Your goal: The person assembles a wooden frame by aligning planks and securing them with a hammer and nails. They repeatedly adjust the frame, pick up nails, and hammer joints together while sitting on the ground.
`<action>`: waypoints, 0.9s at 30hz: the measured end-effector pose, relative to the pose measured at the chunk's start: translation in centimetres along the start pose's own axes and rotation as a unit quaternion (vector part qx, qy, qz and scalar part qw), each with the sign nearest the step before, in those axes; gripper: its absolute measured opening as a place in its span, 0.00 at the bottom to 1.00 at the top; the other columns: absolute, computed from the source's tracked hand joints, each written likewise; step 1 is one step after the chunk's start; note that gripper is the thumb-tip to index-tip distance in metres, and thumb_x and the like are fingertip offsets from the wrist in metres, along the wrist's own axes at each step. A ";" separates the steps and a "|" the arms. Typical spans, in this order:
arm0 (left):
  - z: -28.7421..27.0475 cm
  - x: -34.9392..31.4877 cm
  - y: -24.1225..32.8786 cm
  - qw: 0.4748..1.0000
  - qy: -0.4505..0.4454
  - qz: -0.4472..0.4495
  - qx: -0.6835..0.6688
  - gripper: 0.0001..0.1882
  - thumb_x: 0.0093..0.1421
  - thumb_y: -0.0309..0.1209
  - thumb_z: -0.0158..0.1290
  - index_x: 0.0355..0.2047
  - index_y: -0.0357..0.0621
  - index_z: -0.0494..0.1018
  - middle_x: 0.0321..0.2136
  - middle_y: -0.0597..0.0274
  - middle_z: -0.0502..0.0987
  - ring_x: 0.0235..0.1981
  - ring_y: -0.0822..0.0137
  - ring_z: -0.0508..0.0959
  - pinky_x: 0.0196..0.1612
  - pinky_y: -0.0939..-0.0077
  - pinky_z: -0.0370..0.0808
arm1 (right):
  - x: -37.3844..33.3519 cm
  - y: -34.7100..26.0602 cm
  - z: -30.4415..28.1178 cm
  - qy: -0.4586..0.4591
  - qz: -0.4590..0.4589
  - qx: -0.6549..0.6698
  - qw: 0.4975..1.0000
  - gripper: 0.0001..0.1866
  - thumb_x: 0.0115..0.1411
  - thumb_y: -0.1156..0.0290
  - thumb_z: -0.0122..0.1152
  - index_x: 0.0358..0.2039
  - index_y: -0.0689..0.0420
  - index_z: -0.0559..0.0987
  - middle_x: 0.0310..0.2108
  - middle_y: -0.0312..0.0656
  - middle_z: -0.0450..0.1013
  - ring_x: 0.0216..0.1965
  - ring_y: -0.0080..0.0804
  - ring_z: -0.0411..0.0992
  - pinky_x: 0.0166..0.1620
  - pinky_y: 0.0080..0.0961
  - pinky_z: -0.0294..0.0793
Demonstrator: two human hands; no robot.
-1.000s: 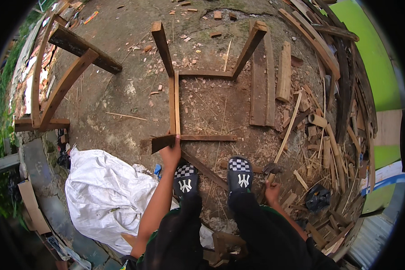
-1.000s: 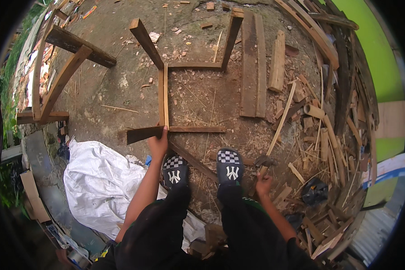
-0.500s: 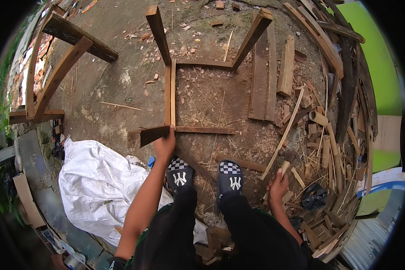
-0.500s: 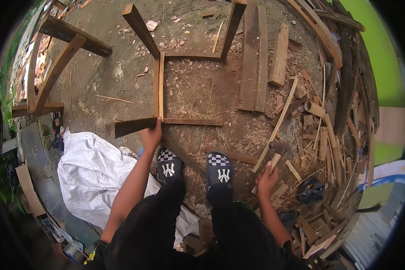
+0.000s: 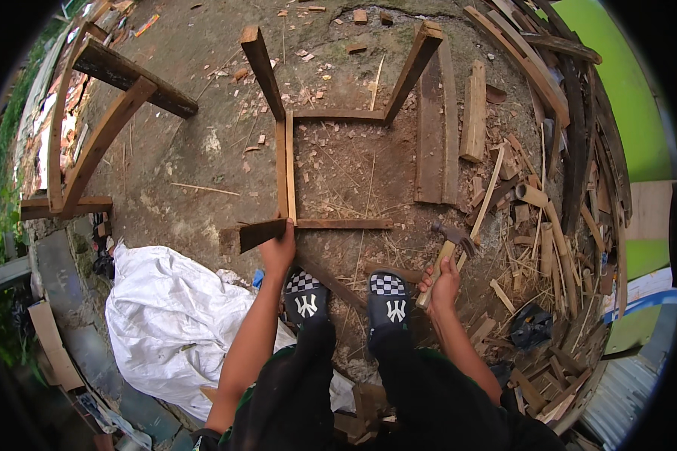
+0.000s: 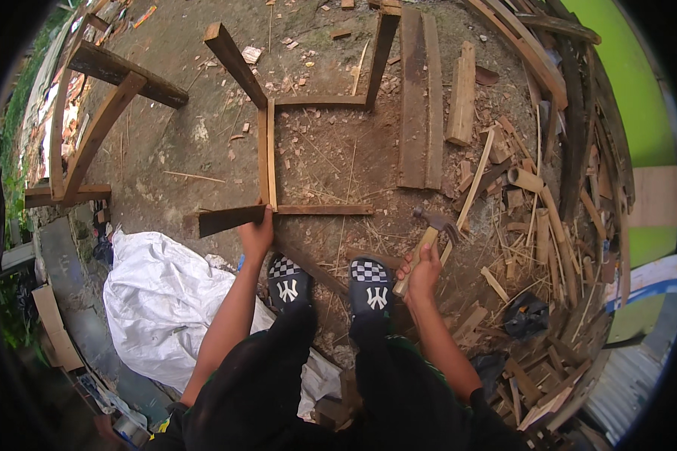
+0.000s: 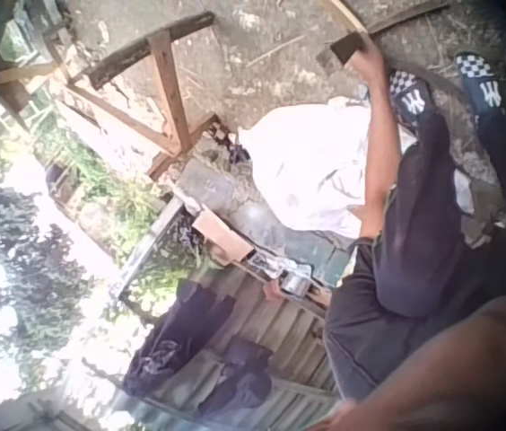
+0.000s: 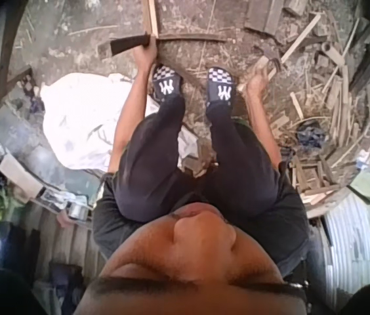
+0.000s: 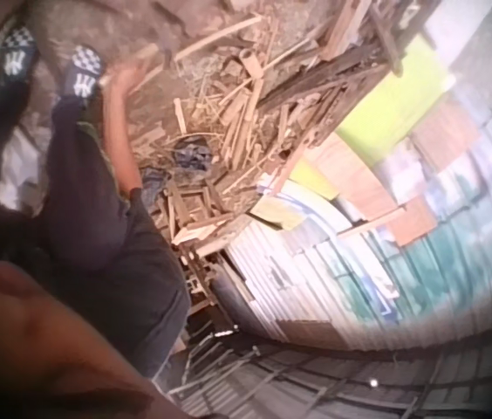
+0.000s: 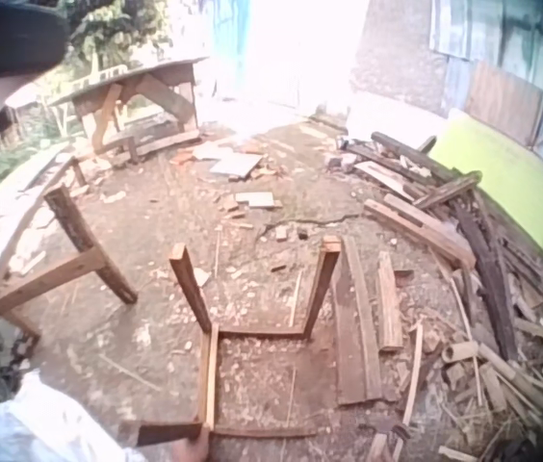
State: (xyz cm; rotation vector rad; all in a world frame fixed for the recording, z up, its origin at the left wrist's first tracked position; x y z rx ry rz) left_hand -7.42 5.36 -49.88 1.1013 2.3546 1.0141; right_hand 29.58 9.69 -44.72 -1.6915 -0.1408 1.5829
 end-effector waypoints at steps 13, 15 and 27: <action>0.3 0.4 -1.3 0.999 -0.015 -0.018 -0.031 0.24 0.69 0.38 0.59 0.56 0.29 0.79 0.43 0.35 0.85 0.48 0.41 0.85 0.56 0.54 0.76 | 0.7 0.5 0.4 -0.083 0.058 -0.050 0.994 0.26 0.81 0.57 0.47 0.76 0.41 0.61 0.26 0.37 0.65 0.18 0.22 0.61 0.18 0.21 0.64; 0.3 0.3 -1.3 0.999 -0.014 -0.017 -0.025 0.24 0.69 0.38 0.60 0.56 0.29 0.79 0.43 0.35 0.85 0.48 0.41 0.84 0.56 0.53 0.76 | 0.9 0.3 0.4 -0.036 0.029 0.005 0.999 0.26 0.81 0.57 0.47 0.75 0.42 0.61 0.27 0.37 0.64 0.18 0.22 0.60 0.18 0.21 0.64; -0.5 0.8 -2.5 1.000 0.022 0.010 0.003 0.22 0.68 0.37 0.62 0.55 0.31 0.81 0.41 0.36 0.85 0.45 0.40 0.85 0.50 0.54 0.79 | 0.2 0.8 2.8 -0.112 0.074 -0.044 0.990 0.23 0.81 0.59 0.44 0.73 0.44 0.63 0.27 0.38 0.65 0.19 0.23 0.61 0.18 0.23 0.65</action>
Point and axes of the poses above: each hand's wrist, its own x-axis towards the middle knuckle, its own z-axis out of the palm, y = z × x, the point moved 3 cm from there along x, towards the middle knuckle
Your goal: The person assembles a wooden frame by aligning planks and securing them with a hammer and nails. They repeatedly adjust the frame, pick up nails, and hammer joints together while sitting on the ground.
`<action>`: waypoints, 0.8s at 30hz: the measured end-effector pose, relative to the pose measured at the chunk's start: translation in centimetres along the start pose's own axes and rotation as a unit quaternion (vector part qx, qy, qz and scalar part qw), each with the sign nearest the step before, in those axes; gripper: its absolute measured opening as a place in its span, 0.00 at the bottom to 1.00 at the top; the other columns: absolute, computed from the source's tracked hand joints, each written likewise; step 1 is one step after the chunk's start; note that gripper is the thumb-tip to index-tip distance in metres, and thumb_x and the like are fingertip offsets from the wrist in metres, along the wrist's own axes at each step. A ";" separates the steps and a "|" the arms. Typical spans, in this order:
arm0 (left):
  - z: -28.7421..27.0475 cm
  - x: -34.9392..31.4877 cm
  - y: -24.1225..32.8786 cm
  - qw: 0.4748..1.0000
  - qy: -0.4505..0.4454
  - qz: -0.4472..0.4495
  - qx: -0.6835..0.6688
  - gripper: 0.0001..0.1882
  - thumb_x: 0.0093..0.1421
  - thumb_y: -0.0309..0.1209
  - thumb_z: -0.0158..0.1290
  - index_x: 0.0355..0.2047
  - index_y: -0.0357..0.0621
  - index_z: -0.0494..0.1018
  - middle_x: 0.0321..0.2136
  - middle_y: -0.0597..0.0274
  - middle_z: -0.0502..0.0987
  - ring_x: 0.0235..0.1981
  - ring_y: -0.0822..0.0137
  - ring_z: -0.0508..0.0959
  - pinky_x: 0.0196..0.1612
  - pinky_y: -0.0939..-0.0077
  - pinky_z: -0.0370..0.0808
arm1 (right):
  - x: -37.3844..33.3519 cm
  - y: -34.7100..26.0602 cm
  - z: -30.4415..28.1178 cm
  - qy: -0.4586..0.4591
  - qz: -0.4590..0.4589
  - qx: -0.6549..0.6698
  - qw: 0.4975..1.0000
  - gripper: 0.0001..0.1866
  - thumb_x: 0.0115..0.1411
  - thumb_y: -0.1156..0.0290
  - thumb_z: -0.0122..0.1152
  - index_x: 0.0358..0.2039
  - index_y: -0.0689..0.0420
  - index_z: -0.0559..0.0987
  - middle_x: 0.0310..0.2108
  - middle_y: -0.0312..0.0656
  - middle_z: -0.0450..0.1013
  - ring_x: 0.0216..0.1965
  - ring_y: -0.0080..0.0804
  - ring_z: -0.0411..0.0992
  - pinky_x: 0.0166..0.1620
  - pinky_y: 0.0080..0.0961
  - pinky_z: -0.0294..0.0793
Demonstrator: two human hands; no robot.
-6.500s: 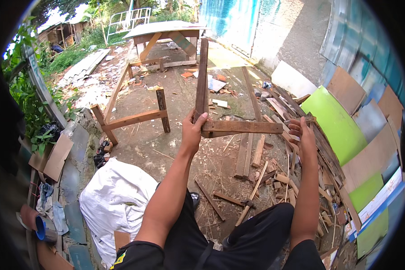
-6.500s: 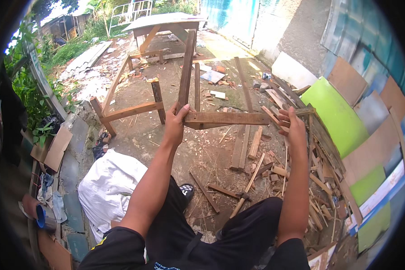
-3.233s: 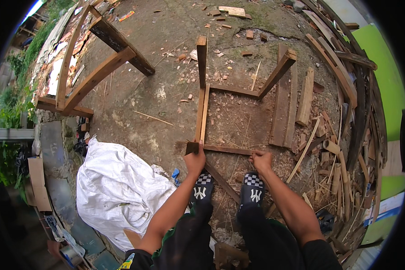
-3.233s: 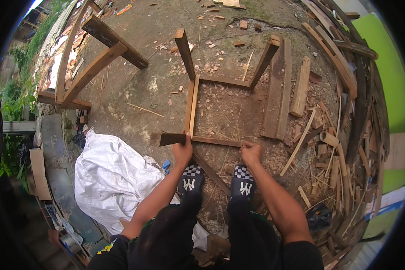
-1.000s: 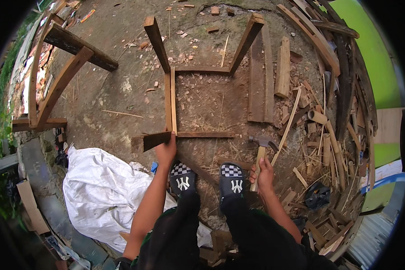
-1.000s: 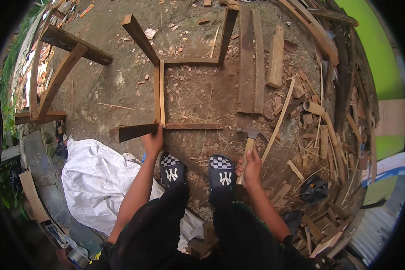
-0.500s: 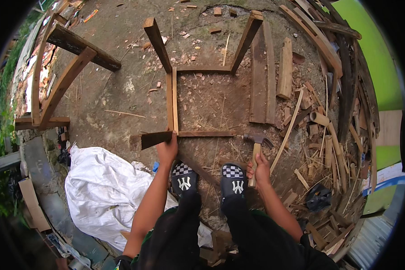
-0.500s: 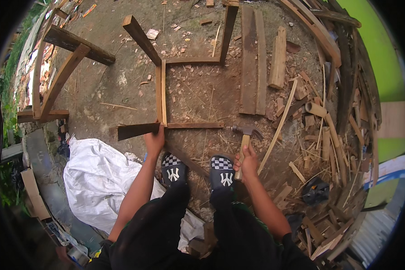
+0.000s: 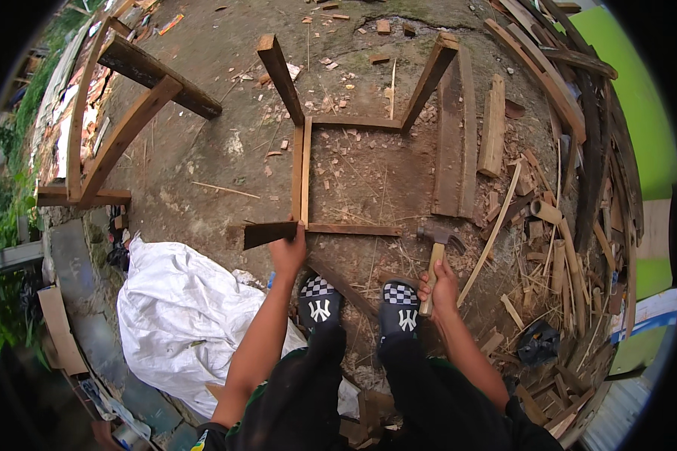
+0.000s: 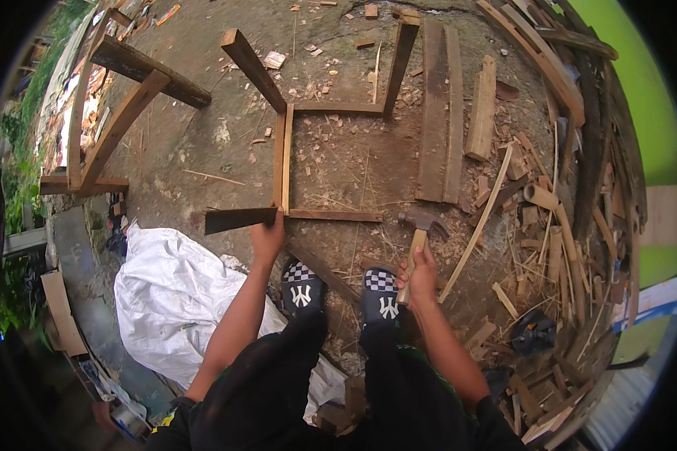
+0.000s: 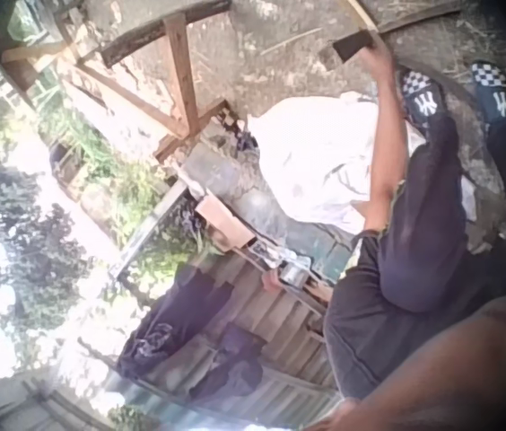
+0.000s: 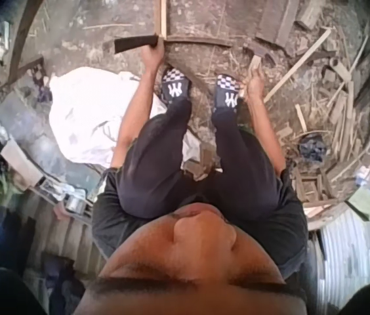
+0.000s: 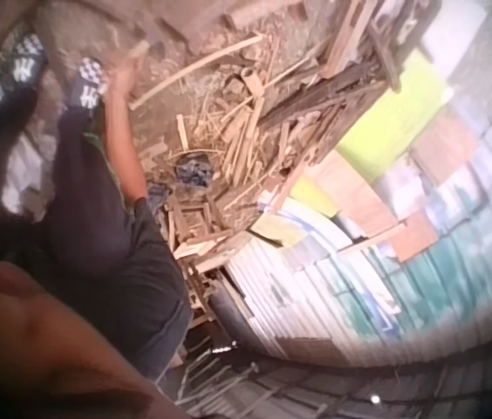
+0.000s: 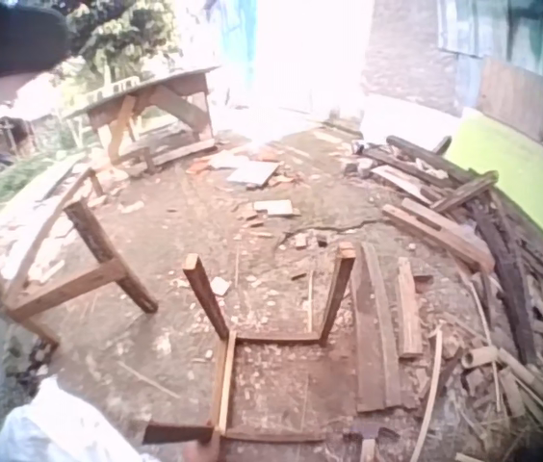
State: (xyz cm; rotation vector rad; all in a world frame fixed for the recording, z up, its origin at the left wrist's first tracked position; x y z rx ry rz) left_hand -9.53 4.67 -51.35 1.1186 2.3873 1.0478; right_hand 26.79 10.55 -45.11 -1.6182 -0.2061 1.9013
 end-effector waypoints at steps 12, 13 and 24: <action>0.7 -0.8 0.5 1.000 -0.013 -0.021 0.005 0.22 0.68 0.34 0.62 0.55 0.30 0.80 0.43 0.34 0.85 0.47 0.42 0.86 0.52 0.55 0.79 | 0.7 -0.2 0.4 -0.048 0.061 -0.017 0.997 0.29 0.81 0.61 0.45 0.79 0.37 0.57 0.28 0.38 0.64 0.19 0.23 0.60 0.20 0.22 0.65; 0.6 -0.7 0.4 1.000 -0.015 -0.010 0.006 0.22 0.68 0.35 0.61 0.55 0.29 0.80 0.43 0.34 0.84 0.46 0.41 0.85 0.52 0.54 0.78 | 0.7 -0.4 0.1 -0.054 0.052 -0.025 0.997 0.28 0.81 0.60 0.46 0.78 0.38 0.59 0.27 0.38 0.64 0.19 0.23 0.60 0.19 0.22 0.65; 0.8 -0.5 0.4 1.000 -0.022 0.007 0.000 0.22 0.68 0.36 0.61 0.55 0.29 0.80 0.42 0.34 0.84 0.45 0.41 0.85 0.50 0.55 0.79 | 1.1 -0.1 0.2 0.019 -0.007 -0.010 1.000 0.26 0.80 0.60 0.46 0.76 0.39 0.61 0.26 0.37 0.64 0.18 0.22 0.61 0.18 0.22 0.64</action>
Point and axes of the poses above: each hand's wrist, its own x-axis towards the middle knuckle, its own z-axis out of the palm, y = z × x, the point moved 3 cm from there along x, towards the middle knuckle
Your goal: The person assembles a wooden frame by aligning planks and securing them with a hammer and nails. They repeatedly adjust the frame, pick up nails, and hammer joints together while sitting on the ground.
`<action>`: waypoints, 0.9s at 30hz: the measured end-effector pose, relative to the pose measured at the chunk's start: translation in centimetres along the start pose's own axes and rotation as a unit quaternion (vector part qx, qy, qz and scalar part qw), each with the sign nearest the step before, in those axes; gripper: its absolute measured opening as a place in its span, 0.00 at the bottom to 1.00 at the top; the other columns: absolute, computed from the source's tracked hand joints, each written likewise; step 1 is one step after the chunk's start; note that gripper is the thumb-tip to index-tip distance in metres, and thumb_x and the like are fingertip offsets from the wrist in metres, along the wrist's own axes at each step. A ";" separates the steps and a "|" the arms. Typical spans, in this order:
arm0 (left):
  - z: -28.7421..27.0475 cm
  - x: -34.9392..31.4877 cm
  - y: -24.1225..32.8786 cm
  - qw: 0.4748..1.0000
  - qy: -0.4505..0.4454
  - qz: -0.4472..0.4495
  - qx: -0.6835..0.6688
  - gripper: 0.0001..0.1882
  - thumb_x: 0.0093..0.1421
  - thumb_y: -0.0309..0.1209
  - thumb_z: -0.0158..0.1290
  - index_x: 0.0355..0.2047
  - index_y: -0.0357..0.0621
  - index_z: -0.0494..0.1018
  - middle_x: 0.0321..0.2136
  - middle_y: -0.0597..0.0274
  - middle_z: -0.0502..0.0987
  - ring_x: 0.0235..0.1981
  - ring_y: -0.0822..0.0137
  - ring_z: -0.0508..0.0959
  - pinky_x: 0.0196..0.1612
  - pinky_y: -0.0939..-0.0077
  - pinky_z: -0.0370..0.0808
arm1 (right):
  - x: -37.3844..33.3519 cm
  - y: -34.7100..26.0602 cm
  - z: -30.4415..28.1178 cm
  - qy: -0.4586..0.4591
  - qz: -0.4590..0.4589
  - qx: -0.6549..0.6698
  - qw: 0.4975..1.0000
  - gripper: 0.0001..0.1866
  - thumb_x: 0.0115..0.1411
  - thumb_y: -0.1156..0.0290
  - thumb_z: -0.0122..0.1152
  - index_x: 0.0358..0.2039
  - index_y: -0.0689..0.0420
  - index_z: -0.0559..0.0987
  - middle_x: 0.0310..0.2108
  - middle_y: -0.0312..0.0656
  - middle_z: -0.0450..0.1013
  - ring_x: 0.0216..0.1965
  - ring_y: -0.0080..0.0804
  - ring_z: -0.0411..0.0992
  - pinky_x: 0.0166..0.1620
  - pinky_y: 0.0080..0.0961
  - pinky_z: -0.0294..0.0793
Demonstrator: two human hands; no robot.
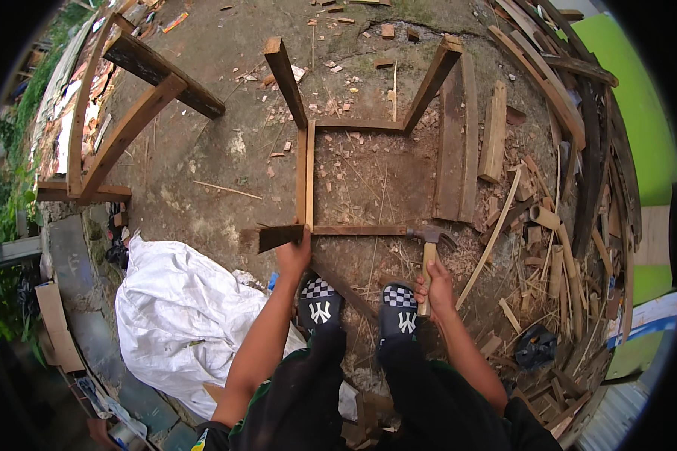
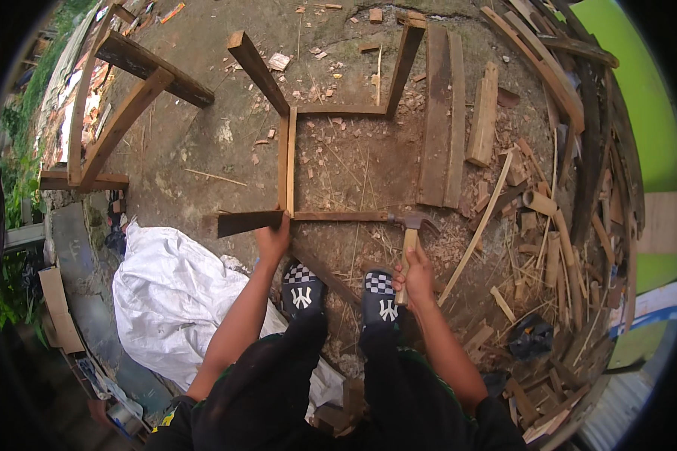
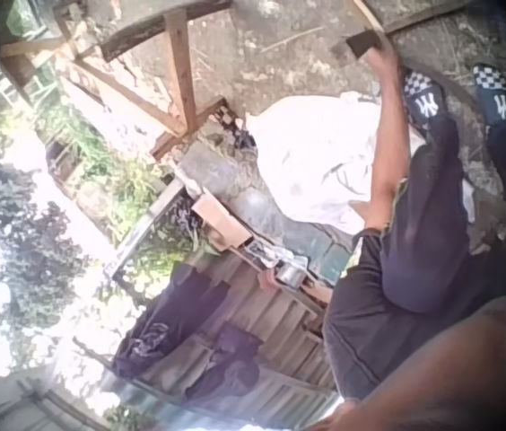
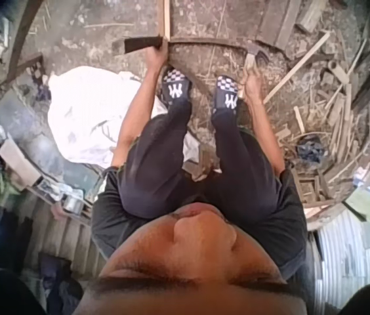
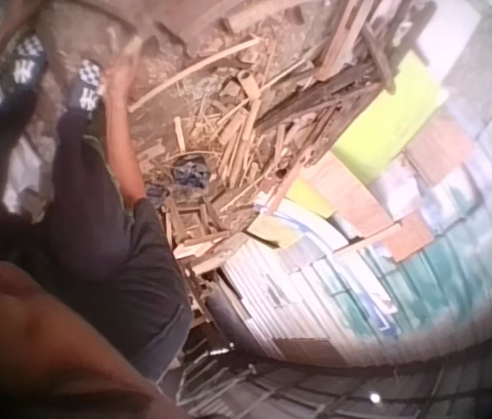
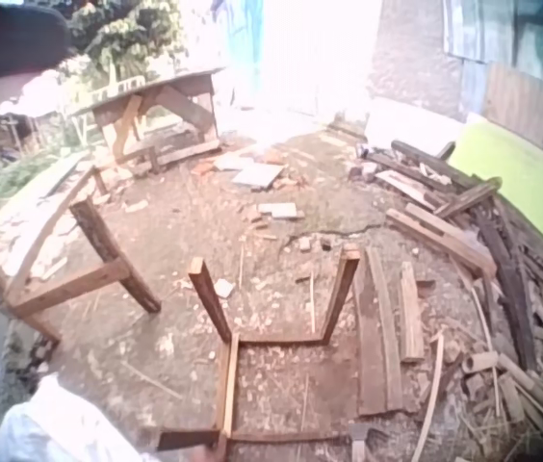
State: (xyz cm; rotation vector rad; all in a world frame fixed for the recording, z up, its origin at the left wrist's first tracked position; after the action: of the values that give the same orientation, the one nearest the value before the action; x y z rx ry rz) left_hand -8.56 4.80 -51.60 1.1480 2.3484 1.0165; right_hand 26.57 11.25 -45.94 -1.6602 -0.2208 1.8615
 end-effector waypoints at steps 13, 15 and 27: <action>-0.7 0.6 -1.7 0.999 0.030 0.009 -0.005 0.20 0.67 0.34 0.62 0.53 0.31 0.81 0.39 0.37 0.85 0.43 0.41 0.85 0.50 0.53 0.78 | -0.2 0.2 0.0 0.051 -0.034 0.012 0.998 0.21 0.81 0.61 0.45 0.71 0.43 0.64 0.27 0.37 0.64 0.18 0.22 0.60 0.18 0.21 0.63; -0.5 0.4 -1.5 0.999 0.036 0.025 0.017 0.20 0.67 0.34 0.63 0.52 0.31 0.81 0.38 0.37 0.85 0.42 0.41 0.85 0.49 0.52 0.78 | -0.8 1.0 1.6 -0.070 0.037 -0.042 0.996 0.25 0.80 0.61 0.46 0.75 0.41 0.61 0.27 0.37 0.63 0.17 0.22 0.60 0.17 0.21 0.63; -1.1 1.1 -1.7 0.999 0.040 -0.009 -0.033 0.20 0.66 0.34 0.63 0.52 0.31 0.82 0.37 0.37 0.85 0.41 0.40 0.85 0.47 0.52 0.79 | 1.2 -0.8 -2.0 0.106 -0.056 0.097 0.988 0.24 0.81 0.60 0.45 0.75 0.40 0.61 0.26 0.37 0.64 0.18 0.22 0.60 0.19 0.22 0.63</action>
State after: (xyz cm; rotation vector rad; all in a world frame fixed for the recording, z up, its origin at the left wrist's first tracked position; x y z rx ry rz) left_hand -10.74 4.44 -52.05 1.0797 2.3621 1.1460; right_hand 28.70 11.98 -46.89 -1.6595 -0.0422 1.5584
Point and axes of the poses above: each hand's wrist, its own x-axis towards the middle knuckle, its own z-axis out of the palm, y = z × x, the point moved 3 cm from there along x, towards the middle knuckle
